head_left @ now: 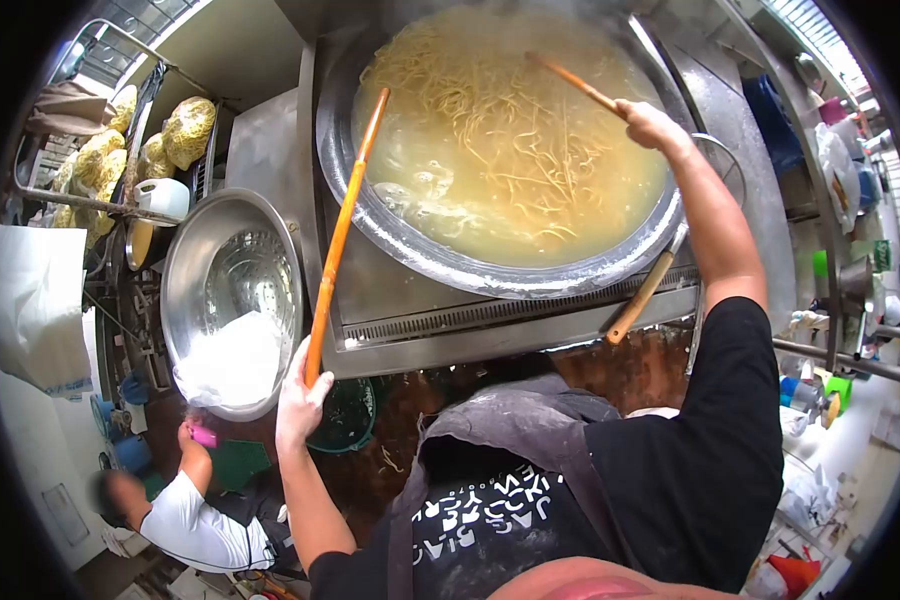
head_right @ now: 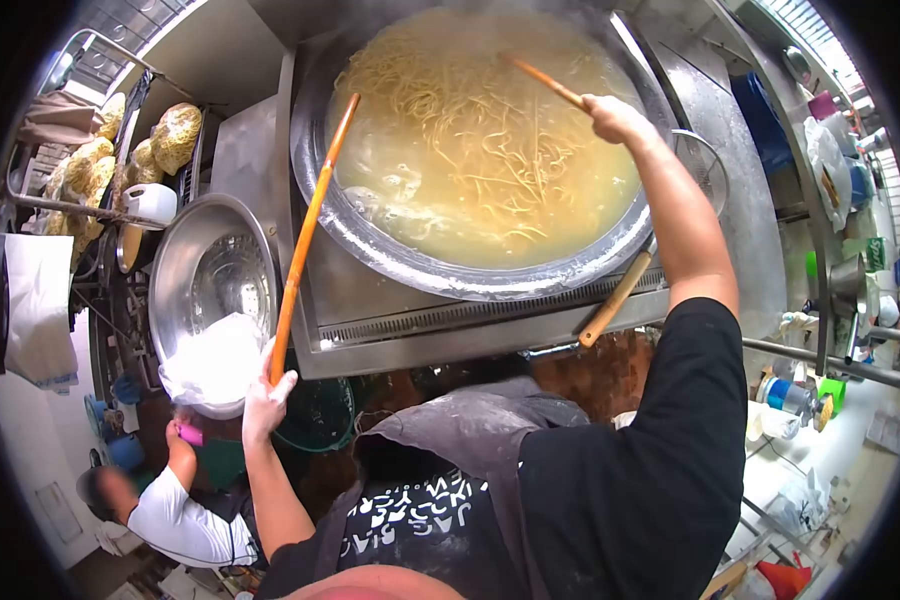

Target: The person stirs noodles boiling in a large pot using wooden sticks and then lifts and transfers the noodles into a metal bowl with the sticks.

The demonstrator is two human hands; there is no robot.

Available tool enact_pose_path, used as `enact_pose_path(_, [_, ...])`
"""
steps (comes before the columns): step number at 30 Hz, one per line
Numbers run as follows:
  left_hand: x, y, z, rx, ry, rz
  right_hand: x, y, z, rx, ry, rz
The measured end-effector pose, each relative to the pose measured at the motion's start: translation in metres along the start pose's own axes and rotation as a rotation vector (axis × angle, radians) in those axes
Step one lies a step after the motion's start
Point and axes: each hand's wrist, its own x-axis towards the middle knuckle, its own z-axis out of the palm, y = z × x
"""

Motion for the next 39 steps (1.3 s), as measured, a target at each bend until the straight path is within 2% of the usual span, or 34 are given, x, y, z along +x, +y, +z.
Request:
enact_pose_path(3, [0.050,-0.006,0.000,0.177,0.019,0.068,-0.019,-0.032,-0.001,-0.124,-0.073,-0.037])
enact_pose_path(6, [0.106,0.022,0.004,0.323,0.026,0.075,-0.043,-0.031,0.011,-0.093,-0.079,-0.132])
enact_pose_path(9, [0.160,0.043,0.021,0.464,0.012,0.091,-0.078,-0.027,0.007,-0.092,-0.110,-0.107])
enact_pose_path(11, [0.185,0.063,0.035,0.544,-0.093,0.065,-0.114,-0.024,-0.012,-0.030,-0.148,-0.030])
enact_pose_path(13, [0.202,0.087,0.050,0.577,-0.224,0.003,-0.154,0.017,-0.006,0.054,0.033,-0.129])
enact_pose_path(15, [0.208,0.111,0.056,0.556,-0.375,-0.112,-0.217,0.024,-0.034,0.185,-0.034,-0.095])
enact_pose_path(18, [0.245,0.051,0.076,0.620,-0.369,0.354,-0.308,-0.001,-0.065,0.314,-0.128,0.194])
enact_pose_path(19, [0.241,0.051,0.079,0.590,-0.387,0.352,-0.332,-0.012,-0.069,0.315,-0.138,0.297])
enact_pose_path(22, [0.223,0.062,0.103,0.525,-0.432,0.327,-0.386,-0.032,-0.067,0.363,0.005,0.380])
enact_pose_path(25, [0.202,0.081,0.120,0.513,-0.462,0.261,-0.407,-0.030,-0.053,0.363,0.142,0.259])
enact_pose_path(28, [0.171,0.112,0.112,0.425,-0.560,0.111,-0.400,-0.056,-0.070,0.365,0.019,0.342])
enact_pose_path(31, [0.177,0.036,0.103,0.250,-0.444,0.387,-0.392,-0.072,-0.068,0.325,-0.017,0.317])
enact_pose_path(32, [0.159,0.031,0.083,0.178,-0.480,0.345,-0.385,-0.072,-0.061,0.305,-0.049,0.306])
enact_pose_path(35, [0.079,0.008,0.015,-0.068,-0.557,0.107,-0.349,-0.072,-0.005,0.280,-0.107,0.255])
enact_pose_path(36, [0.051,-0.010,-0.002,-0.120,-0.534,0.100,-0.331,-0.088,0.011,0.347,-0.171,0.300])
enact_pose_path(37, [0.028,-0.036,-0.016,-0.161,-0.519,0.114,-0.313,-0.087,0.050,0.379,-0.093,0.183])
enact_pose_path(38, [-0.002,-0.031,-0.030,-0.225,-0.526,0.017,-0.291,-0.096,0.086,0.483,-0.053,0.198])
enact_pose_path(39, [-0.025,-0.036,-0.037,-0.254,-0.487,-0.023,-0.267,-0.108,0.113,0.564,-0.109,0.239])
